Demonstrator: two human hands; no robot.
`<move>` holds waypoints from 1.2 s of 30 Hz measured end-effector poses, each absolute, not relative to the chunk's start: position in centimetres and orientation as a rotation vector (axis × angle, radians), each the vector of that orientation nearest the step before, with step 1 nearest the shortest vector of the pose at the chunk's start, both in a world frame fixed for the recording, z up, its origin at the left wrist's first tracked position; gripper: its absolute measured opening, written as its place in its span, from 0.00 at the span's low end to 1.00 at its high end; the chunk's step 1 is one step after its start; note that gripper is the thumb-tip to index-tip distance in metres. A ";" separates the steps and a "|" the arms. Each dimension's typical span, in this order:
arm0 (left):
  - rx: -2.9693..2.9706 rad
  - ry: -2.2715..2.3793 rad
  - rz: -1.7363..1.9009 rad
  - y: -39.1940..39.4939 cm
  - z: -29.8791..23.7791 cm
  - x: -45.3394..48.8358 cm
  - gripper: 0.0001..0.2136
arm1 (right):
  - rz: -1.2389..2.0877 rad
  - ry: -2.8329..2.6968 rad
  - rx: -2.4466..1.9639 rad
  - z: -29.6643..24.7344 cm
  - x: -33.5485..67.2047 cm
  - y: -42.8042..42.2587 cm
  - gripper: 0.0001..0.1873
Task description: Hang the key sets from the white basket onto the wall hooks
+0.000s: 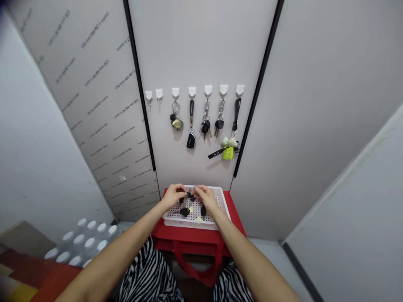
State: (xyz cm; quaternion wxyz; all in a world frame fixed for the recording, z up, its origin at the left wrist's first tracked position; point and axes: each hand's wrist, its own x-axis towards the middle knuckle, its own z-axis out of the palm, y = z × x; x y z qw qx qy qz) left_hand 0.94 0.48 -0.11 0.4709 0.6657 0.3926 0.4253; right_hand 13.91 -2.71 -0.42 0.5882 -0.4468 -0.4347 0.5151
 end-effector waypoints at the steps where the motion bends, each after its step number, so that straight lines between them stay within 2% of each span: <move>1: 1.706 0.995 1.058 0.6 -0.1 0.9 0.03 | 1.143 -1.111 -1.070 -0.5 13.7 -2.8 0.08; 5: 1.932 1.131 1.089 0.9 -0.3 0.9 0.05 | 1.073 -1.338 -1.113 -0.9 13.2 -2.7 0.08; 15: 1.981 1.543 0.931 0.4 0.4 1.3 0.06 | 0.932 -1.403 -1.204 -1.3 12.2 -2.1 0.04; 19: 1.860 1.479 0.898 0.7 1.1 1.2 0.08 | 0.802 -1.414 -1.252 -0.4 11.3 -1.8 0.05; 30: 1.370 0.873 1.292 2.2 4.8 -1.2 0.12 | 0.819 -1.439 -1.193 7.7 9.3 0.5 0.06; 36: 1.322 0.990 1.382 3.4 9.5 -4.0 0.11 | 0.473 -1.646 -1.174 12.9 7.5 2.9 0.07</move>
